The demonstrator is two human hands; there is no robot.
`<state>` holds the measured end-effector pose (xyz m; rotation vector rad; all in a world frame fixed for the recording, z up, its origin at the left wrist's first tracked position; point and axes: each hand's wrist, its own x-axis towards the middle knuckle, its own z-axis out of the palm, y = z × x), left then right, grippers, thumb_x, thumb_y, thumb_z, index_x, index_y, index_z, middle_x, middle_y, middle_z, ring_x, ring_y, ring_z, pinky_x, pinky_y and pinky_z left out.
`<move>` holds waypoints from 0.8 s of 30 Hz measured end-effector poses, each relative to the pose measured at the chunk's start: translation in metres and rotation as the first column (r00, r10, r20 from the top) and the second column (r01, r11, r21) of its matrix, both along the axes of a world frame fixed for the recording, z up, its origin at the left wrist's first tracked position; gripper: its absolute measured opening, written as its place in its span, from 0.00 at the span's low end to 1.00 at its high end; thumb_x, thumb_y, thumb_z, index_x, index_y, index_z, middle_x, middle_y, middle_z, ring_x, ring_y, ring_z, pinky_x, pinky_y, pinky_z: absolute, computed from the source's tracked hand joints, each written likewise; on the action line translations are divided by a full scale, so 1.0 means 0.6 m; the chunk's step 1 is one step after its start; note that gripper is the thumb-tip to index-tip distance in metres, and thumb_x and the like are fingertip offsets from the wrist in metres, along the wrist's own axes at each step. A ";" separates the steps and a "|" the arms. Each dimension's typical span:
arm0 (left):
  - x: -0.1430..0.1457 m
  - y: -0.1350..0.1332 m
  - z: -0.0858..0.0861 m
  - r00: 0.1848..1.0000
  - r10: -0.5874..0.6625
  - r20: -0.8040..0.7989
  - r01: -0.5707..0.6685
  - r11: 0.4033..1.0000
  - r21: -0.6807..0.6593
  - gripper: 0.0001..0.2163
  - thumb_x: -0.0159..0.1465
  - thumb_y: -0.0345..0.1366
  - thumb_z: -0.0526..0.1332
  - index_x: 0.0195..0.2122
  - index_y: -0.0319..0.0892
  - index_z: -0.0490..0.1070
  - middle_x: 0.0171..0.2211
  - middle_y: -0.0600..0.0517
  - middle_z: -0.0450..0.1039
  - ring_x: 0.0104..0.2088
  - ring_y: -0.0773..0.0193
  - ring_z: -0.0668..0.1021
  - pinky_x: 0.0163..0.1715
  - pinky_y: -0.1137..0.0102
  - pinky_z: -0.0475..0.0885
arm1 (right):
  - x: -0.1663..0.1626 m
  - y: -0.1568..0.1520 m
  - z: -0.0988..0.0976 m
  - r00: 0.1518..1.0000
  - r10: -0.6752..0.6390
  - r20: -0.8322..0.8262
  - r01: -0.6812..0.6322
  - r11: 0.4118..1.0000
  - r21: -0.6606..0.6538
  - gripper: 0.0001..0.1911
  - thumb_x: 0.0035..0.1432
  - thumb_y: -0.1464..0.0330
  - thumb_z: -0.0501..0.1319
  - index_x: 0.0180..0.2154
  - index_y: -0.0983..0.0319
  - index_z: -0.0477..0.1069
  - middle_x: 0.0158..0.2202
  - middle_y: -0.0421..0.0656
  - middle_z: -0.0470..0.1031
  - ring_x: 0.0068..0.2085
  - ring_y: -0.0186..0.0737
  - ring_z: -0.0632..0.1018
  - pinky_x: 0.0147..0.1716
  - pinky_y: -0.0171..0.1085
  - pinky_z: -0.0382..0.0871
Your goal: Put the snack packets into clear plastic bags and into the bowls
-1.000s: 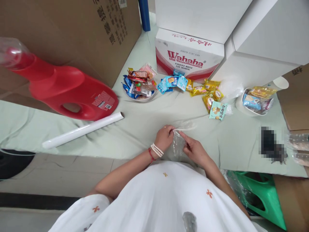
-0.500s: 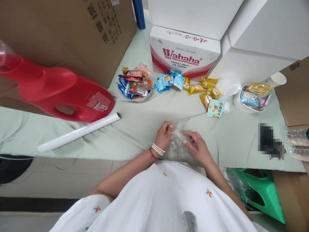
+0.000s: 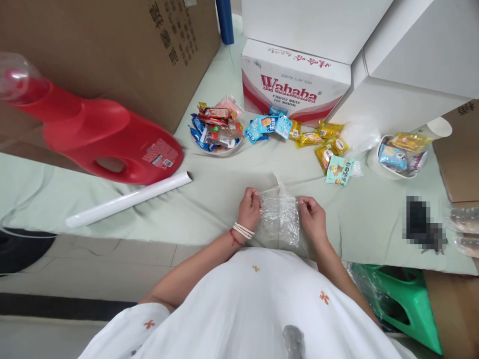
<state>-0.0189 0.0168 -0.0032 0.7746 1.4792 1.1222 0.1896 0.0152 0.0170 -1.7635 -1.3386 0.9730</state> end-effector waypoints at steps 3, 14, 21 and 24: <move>0.004 -0.003 0.005 0.999 -0.030 -0.029 0.031 0.999 0.030 0.10 0.72 0.47 0.52 0.38 0.47 0.60 0.26 0.59 0.62 0.23 0.69 0.66 0.21 0.75 0.63 | -0.001 -0.009 0.018 0.970 -0.006 0.243 -0.034 0.986 0.162 0.16 0.68 0.56 0.56 0.39 0.60 0.74 0.36 0.45 0.75 0.36 0.42 0.74 0.39 0.40 0.67; 0.003 -0.012 -0.003 0.985 -0.099 -0.138 0.109 0.991 0.071 0.11 0.73 0.48 0.52 0.38 0.47 0.60 0.25 0.59 0.62 0.20 0.69 0.66 0.23 0.73 0.63 | -0.038 0.008 -0.010 0.936 0.348 0.051 -0.345 0.937 -0.053 0.11 0.63 0.60 0.59 0.34 0.59 0.74 0.32 0.42 0.74 0.33 0.40 0.72 0.34 0.37 0.64; -0.006 -0.005 -0.008 0.983 -0.082 -0.164 0.093 0.994 0.060 0.10 0.73 0.47 0.51 0.39 0.47 0.59 0.24 0.60 0.62 0.21 0.68 0.65 0.25 0.72 0.62 | 0.017 0.014 0.020 0.977 0.155 -0.143 -0.171 0.979 -0.108 0.17 0.60 0.52 0.63 0.33 0.60 0.71 0.24 0.36 0.67 0.26 0.34 0.63 0.27 0.35 0.58; -0.004 -0.008 -0.008 0.979 -0.109 -0.170 0.121 0.991 0.063 0.10 0.73 0.47 0.51 0.39 0.47 0.59 0.25 0.60 0.63 0.21 0.68 0.66 0.27 0.72 0.63 | 0.002 0.012 0.020 0.982 0.169 0.081 -0.170 0.985 0.012 0.17 0.61 0.52 0.62 0.35 0.60 0.73 0.30 0.40 0.71 0.29 0.37 0.67 0.33 0.37 0.64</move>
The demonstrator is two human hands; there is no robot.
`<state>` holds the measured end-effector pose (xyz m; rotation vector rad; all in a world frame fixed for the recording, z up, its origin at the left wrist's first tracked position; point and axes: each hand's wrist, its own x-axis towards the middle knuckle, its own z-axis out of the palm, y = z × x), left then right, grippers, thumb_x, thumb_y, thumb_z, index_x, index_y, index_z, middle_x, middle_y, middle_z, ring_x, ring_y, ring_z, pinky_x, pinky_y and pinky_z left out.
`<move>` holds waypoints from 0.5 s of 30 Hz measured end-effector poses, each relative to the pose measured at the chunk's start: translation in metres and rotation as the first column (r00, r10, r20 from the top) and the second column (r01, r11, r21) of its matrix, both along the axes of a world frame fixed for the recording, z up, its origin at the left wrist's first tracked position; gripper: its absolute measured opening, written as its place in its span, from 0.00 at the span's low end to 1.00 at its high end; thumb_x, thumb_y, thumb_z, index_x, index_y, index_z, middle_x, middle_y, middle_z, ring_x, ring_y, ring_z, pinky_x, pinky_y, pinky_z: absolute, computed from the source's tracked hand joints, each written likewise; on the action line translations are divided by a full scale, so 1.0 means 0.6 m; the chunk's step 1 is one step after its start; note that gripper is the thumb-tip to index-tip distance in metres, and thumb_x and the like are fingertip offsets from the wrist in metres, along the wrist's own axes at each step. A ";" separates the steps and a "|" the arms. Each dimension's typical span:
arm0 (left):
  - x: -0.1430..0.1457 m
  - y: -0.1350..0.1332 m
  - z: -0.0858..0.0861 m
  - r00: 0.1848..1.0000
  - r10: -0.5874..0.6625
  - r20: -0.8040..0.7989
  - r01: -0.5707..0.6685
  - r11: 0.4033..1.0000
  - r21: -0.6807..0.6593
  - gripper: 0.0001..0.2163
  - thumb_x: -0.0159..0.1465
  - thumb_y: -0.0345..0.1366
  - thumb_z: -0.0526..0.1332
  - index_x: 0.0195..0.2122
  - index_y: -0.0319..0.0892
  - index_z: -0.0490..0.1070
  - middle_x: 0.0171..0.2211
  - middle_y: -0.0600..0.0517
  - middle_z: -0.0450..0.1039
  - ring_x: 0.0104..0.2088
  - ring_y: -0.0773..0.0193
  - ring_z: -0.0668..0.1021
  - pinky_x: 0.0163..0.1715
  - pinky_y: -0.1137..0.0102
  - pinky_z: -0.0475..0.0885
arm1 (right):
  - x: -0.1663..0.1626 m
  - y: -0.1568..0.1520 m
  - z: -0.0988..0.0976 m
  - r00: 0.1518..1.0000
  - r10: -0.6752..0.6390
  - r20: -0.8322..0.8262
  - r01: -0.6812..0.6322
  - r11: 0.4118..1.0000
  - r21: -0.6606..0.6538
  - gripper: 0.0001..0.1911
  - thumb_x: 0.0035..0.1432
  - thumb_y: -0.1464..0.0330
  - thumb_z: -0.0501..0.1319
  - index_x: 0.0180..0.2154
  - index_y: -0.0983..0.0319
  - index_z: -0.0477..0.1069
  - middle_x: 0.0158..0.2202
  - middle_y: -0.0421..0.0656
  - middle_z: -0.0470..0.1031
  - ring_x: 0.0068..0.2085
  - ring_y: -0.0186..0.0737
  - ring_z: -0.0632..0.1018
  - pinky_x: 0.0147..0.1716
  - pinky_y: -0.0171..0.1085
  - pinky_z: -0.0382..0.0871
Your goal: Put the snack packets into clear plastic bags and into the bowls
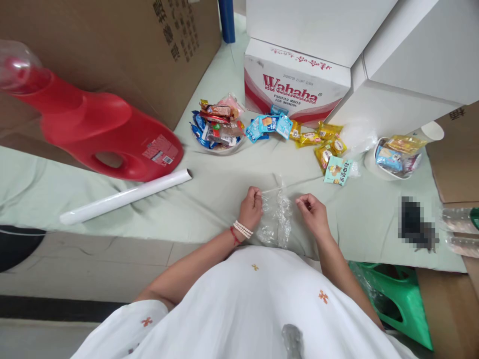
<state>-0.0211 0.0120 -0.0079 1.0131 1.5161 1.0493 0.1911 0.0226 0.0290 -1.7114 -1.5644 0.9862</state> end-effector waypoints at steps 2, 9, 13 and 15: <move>0.002 -0.004 0.001 0.999 -0.028 -0.015 0.028 1.000 0.013 0.11 0.73 0.48 0.50 0.39 0.47 0.60 0.25 0.59 0.63 0.22 0.67 0.67 0.27 0.71 0.63 | -0.020 0.004 -0.007 0.990 0.022 0.138 -0.039 0.992 0.117 0.17 0.60 0.52 0.64 0.41 0.59 0.75 0.39 0.44 0.75 0.33 0.40 0.71 0.38 0.40 0.68; -0.011 -0.013 0.002 0.995 -0.046 -0.090 0.049 0.998 0.032 0.12 0.74 0.48 0.47 0.39 0.47 0.60 0.24 0.58 0.63 0.24 0.65 0.68 0.30 0.70 0.65 | -0.035 0.059 -0.030 0.980 -0.076 -0.186 0.073 0.997 -0.023 0.17 0.60 0.53 0.60 0.36 0.60 0.73 0.29 0.40 0.72 0.30 0.38 0.69 0.33 0.37 0.66; -0.023 -0.011 0.023 0.928 -0.045 -0.369 0.087 0.991 0.098 0.13 0.72 0.46 0.52 0.48 0.44 0.67 0.37 0.49 0.74 0.36 0.58 0.75 0.41 0.63 0.70 | -0.015 0.070 -0.022 0.938 -0.126 -0.323 0.093 0.989 -0.114 0.17 0.56 0.52 0.64 0.35 0.60 0.71 0.26 0.37 0.69 0.27 0.33 0.64 0.28 0.34 0.59; -0.021 -0.004 0.040 0.845 -0.014 -0.534 0.120 0.979 0.164 0.22 0.66 0.47 0.61 0.57 0.42 0.66 0.51 0.41 0.74 0.51 0.50 0.74 0.52 0.56 0.68 | -0.014 0.065 -0.018 0.928 -0.096 -0.359 0.058 0.992 -0.115 0.17 0.56 0.53 0.66 0.35 0.61 0.72 0.26 0.36 0.68 0.26 0.32 0.62 0.27 0.33 0.57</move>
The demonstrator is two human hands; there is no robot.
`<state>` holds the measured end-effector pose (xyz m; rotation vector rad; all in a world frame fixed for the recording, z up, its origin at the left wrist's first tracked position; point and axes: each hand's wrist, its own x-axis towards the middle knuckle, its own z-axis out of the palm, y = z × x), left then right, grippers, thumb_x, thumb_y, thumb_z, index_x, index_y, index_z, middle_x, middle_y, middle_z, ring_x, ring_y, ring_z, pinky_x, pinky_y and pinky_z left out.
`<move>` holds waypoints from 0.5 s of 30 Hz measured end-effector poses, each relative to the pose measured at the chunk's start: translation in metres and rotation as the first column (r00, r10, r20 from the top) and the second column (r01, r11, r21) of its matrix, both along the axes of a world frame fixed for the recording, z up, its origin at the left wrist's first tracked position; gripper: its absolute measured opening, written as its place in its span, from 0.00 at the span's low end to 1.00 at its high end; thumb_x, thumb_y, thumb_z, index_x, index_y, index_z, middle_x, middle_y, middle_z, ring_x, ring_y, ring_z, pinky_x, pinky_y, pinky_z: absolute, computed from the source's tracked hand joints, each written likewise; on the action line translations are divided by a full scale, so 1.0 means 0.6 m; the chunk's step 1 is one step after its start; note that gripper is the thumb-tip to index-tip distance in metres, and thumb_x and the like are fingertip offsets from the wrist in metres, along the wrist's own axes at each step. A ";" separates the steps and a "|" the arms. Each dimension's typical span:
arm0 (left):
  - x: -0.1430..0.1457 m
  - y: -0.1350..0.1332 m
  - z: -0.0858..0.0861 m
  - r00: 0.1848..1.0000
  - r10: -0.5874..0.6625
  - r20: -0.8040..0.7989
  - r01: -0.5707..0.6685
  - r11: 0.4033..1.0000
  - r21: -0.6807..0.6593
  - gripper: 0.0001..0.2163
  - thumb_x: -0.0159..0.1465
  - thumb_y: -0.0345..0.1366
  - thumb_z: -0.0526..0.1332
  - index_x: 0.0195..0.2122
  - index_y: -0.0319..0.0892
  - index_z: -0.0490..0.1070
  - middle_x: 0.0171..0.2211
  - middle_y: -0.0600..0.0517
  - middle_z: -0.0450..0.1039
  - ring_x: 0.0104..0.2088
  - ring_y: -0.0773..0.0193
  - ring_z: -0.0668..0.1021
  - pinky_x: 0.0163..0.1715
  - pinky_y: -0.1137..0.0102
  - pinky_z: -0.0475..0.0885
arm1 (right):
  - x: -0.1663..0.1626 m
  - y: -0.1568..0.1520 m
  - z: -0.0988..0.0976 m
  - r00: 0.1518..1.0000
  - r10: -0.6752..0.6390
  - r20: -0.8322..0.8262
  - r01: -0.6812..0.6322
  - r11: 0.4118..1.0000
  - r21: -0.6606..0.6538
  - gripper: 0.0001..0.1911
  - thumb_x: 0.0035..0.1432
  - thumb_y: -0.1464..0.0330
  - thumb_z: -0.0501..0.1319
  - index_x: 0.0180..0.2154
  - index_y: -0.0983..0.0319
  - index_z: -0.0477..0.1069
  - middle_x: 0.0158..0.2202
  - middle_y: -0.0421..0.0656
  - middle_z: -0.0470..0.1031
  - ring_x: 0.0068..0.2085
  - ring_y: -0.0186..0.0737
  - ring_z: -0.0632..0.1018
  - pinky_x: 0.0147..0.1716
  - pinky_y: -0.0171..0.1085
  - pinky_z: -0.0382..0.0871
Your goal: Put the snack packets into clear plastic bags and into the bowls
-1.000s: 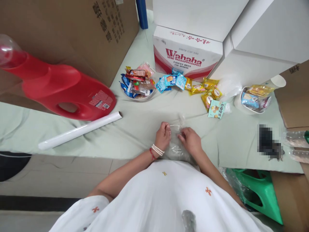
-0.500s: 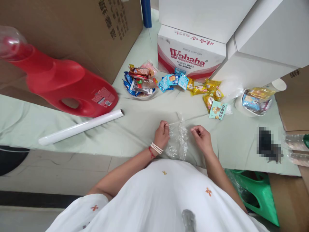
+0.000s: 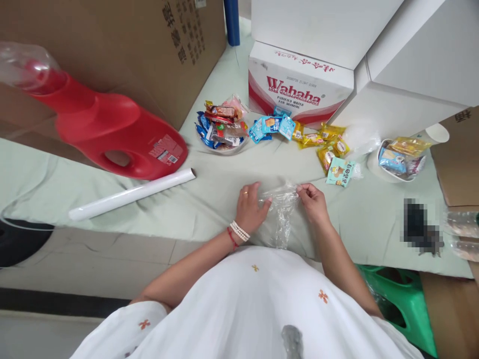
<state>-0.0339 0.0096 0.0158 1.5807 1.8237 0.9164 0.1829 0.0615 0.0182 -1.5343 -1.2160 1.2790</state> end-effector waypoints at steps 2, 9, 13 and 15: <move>0.005 0.013 0.012 0.996 -0.030 -0.084 0.035 0.998 0.050 0.32 0.59 0.46 0.68 0.62 0.41 0.65 0.59 0.38 0.70 0.60 0.44 0.69 0.59 0.53 0.63 | -0.003 -0.006 0.003 0.998 0.049 -0.026 -0.049 0.999 0.006 0.17 0.56 0.54 0.67 0.35 0.61 0.73 0.26 0.36 0.68 0.26 0.32 0.62 0.27 0.33 0.55; 0.022 0.059 -0.010 0.955 -0.096 0.280 0.124 0.989 -0.084 0.17 0.71 0.45 0.51 0.31 0.43 0.72 0.20 0.56 0.65 0.27 0.63 0.71 0.34 0.68 0.67 | 0.001 -0.011 0.006 0.988 0.065 -0.140 -0.079 0.992 -0.099 0.21 0.54 0.49 0.69 0.36 0.60 0.74 0.25 0.36 0.66 0.23 0.30 0.58 0.22 0.33 0.50; 0.028 0.050 -0.017 0.923 -0.078 0.376 0.114 0.991 -0.075 0.22 0.73 0.51 0.47 0.32 0.42 0.72 0.18 0.59 0.57 0.23 0.66 0.66 0.28 0.71 0.64 | 0.018 -0.018 0.010 0.999 -0.031 -0.008 0.031 0.999 0.033 0.23 0.53 0.52 0.71 0.45 0.58 0.74 0.35 0.38 0.71 0.26 0.30 0.60 0.25 0.33 0.57; 0.032 0.040 -0.013 0.894 -0.090 0.438 0.137 0.988 -0.077 0.25 0.73 0.55 0.47 0.35 0.42 0.75 0.17 0.59 0.56 0.22 0.66 0.65 0.27 0.70 0.63 | 0.018 -0.021 0.015 0.994 -0.046 0.096 0.028 0.982 0.186 0.24 0.54 0.54 0.71 0.49 0.57 0.74 0.42 0.40 0.71 0.28 0.31 0.63 0.29 0.34 0.62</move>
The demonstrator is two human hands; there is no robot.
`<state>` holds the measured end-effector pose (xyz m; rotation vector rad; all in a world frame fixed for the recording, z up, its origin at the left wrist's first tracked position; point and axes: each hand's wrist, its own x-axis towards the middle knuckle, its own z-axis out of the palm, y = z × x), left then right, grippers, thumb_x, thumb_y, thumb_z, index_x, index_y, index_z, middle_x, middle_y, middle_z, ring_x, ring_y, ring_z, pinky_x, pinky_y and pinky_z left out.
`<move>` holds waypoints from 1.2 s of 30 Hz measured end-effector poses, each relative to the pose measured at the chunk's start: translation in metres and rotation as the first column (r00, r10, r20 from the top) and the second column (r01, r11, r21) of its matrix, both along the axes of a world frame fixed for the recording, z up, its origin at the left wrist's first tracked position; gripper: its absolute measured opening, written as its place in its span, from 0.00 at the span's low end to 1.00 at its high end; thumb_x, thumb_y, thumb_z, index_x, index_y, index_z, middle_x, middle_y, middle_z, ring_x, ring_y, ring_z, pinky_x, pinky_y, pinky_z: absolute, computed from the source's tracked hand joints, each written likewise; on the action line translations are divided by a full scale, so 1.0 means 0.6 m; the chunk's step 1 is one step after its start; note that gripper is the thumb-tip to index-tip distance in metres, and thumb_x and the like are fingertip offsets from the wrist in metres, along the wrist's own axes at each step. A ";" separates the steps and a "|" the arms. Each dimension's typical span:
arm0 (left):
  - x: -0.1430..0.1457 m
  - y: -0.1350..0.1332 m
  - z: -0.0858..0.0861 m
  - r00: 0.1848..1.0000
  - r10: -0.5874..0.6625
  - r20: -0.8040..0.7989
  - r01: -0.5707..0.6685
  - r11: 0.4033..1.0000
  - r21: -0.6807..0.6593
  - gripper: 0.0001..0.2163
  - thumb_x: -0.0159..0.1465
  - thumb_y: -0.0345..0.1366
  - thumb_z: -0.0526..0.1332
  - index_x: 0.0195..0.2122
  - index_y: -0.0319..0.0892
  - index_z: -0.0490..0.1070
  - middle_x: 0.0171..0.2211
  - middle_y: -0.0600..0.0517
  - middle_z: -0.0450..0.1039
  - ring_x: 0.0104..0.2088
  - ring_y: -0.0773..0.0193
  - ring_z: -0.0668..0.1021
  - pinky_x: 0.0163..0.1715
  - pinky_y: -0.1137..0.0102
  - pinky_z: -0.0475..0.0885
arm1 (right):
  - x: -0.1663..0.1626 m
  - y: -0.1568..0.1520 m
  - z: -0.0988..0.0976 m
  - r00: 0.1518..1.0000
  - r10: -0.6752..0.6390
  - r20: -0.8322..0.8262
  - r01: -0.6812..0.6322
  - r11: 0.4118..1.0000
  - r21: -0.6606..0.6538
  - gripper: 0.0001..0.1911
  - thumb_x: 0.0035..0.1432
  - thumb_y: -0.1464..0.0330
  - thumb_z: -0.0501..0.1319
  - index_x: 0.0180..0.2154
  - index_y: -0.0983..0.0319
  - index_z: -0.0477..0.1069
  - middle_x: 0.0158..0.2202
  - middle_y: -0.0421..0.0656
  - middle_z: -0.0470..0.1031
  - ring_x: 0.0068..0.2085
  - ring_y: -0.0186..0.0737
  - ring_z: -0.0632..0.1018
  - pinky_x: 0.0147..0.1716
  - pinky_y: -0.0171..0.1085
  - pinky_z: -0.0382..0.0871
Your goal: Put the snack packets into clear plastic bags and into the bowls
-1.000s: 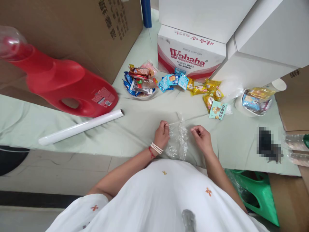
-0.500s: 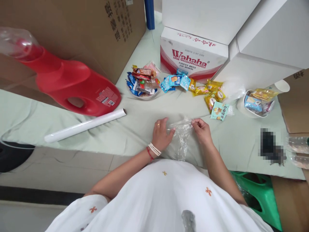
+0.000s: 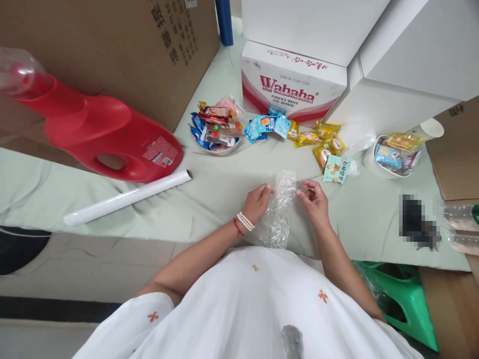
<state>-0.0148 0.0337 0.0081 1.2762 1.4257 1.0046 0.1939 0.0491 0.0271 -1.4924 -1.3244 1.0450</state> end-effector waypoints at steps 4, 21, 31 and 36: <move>0.004 -0.014 0.010 0.997 -0.052 0.050 0.052 0.999 -0.007 0.31 0.72 0.61 0.45 0.41 0.40 0.78 0.17 0.58 0.56 0.21 0.65 0.65 0.26 0.70 0.63 | -0.016 0.010 -0.001 0.984 0.067 0.163 -0.085 0.991 0.103 0.23 0.53 0.55 0.72 0.49 0.55 0.77 0.45 0.43 0.69 0.33 0.35 0.66 0.35 0.37 0.67; -0.049 0.002 0.007 0.928 0.185 0.324 -0.127 0.973 -0.190 0.36 0.65 0.68 0.52 0.52 0.38 0.75 0.20 0.59 0.56 0.17 0.71 0.59 0.15 0.73 0.57 | 0.007 0.052 -0.003 0.876 -0.102 -0.471 0.051 0.992 -0.119 0.21 0.52 0.54 0.72 0.35 0.56 0.64 0.40 0.39 0.74 0.38 0.36 0.76 0.35 0.36 0.74; -0.103 0.067 0.018 0.932 0.199 0.304 -0.054 0.903 -0.426 0.23 0.65 0.58 0.63 0.46 0.41 0.71 0.18 0.58 0.66 0.15 0.70 0.67 0.16 0.75 0.56 | 0.089 0.132 -0.002 0.950 -0.210 -0.229 0.166 0.966 -0.198 0.23 0.52 0.50 0.71 0.38 0.55 0.65 0.29 0.37 0.77 0.24 0.31 0.72 0.21 0.29 0.64; -0.097 0.049 0.022 0.850 0.230 0.473 -0.042 0.926 -0.375 0.28 0.52 0.32 0.74 0.50 0.45 0.64 0.37 0.53 0.78 0.33 0.66 0.82 0.33 0.73 0.76 | 0.067 0.092 -0.009 0.921 0.028 -0.389 -0.127 0.965 -0.230 0.41 0.48 0.51 0.75 0.60 0.49 0.63 0.48 0.43 0.81 0.45 0.40 0.80 0.46 0.40 0.75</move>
